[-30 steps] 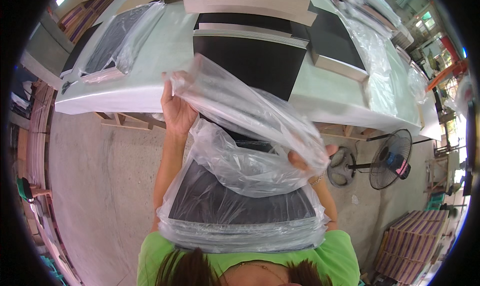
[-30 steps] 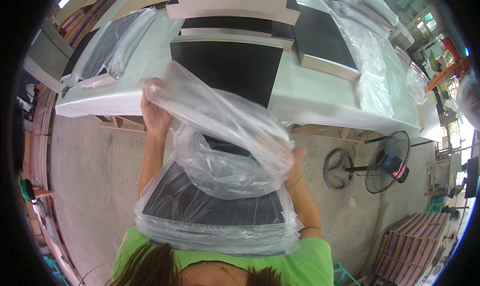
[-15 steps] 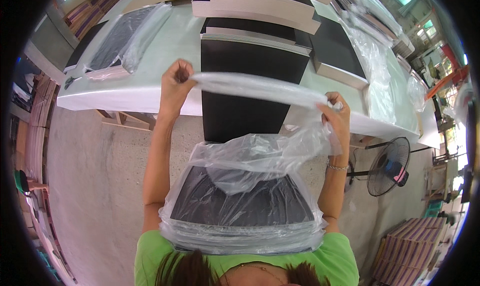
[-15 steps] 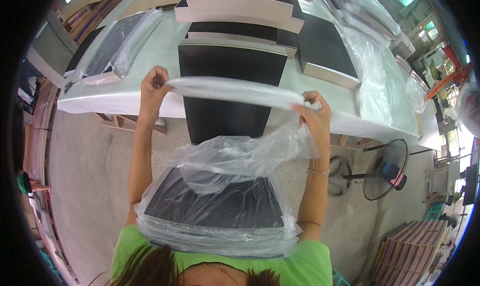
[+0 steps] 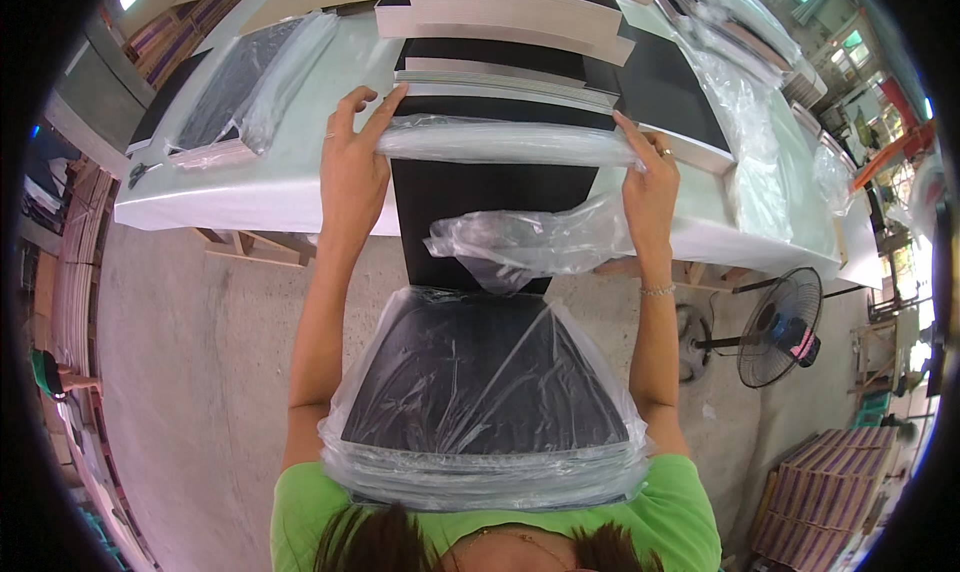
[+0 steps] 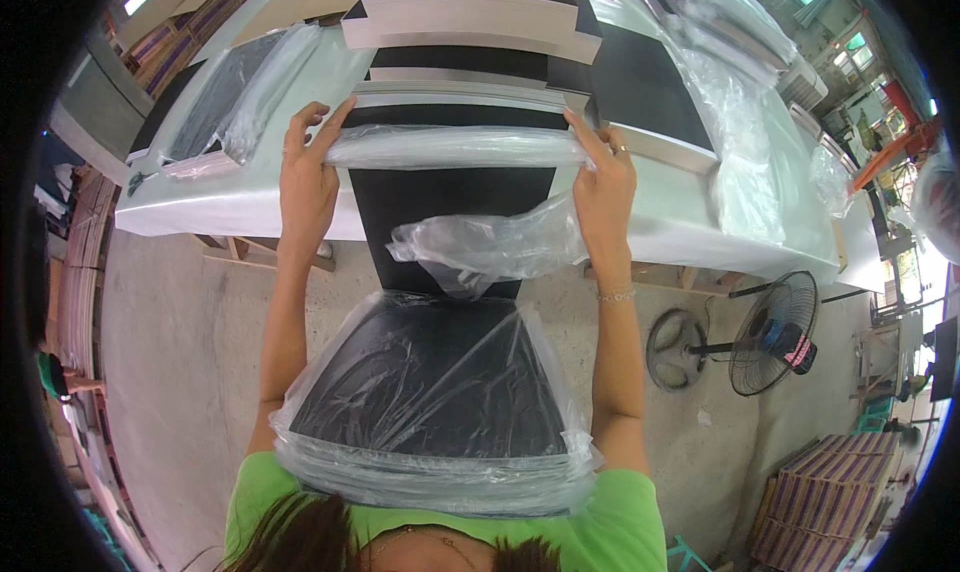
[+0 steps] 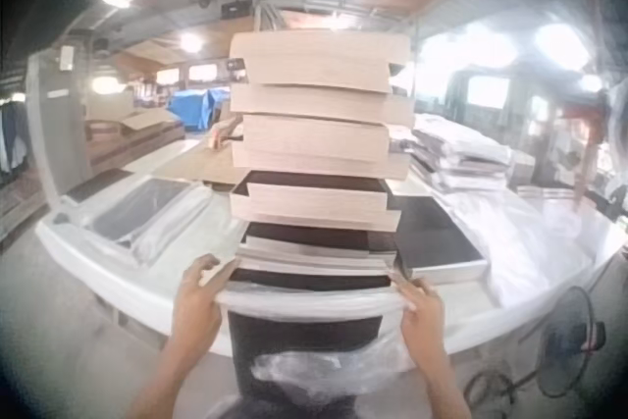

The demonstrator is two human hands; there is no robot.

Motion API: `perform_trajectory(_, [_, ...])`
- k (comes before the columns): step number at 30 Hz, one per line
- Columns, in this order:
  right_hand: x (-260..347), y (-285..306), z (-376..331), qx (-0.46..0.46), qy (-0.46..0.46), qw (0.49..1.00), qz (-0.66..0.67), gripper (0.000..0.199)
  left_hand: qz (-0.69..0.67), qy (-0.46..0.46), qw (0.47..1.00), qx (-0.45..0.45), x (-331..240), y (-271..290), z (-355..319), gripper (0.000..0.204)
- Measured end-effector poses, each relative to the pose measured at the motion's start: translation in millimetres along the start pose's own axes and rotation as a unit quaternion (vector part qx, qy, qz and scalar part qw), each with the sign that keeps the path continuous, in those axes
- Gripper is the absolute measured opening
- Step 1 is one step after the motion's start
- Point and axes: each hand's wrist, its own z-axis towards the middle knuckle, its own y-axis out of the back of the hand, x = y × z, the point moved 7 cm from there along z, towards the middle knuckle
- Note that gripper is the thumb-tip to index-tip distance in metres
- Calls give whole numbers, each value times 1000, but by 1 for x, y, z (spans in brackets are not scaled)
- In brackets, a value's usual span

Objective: The person wraps individual black panels in clear plastic bags, tucking the plastic around the edges and stacking the wrapped items on top of one another on the workspace.

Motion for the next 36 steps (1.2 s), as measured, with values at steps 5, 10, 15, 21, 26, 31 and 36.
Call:
perform_trajectory(5, [6,24,-5,16,-60,987,150,56,-93,48,995,-4,-11,26,-9,61])
perform_trajectory(10, [-12,18,-16,93,-316,834,443,38,-276,131,952,31,1,39,-8,52])
perform_trajectory(15, [-11,-5,-44,68,-367,618,692,39,-703,374,587,142,12,5,-28,56])
perform_trajectory(21, [-82,-43,-153,122,-523,547,642,5,-705,469,486,218,95,-49,-149,40])
perform_trajectory(26, [-126,-57,-259,284,-439,612,594,6,-566,529,562,291,125,-80,-252,37])
perform_trajectory(31, [-94,-73,-283,324,-555,630,436,21,-451,517,632,361,101,-78,-271,36])
perform_trajectory(36, [-199,-19,-244,51,-489,817,301,47,-314,453,733,399,137,-108,-258,28])
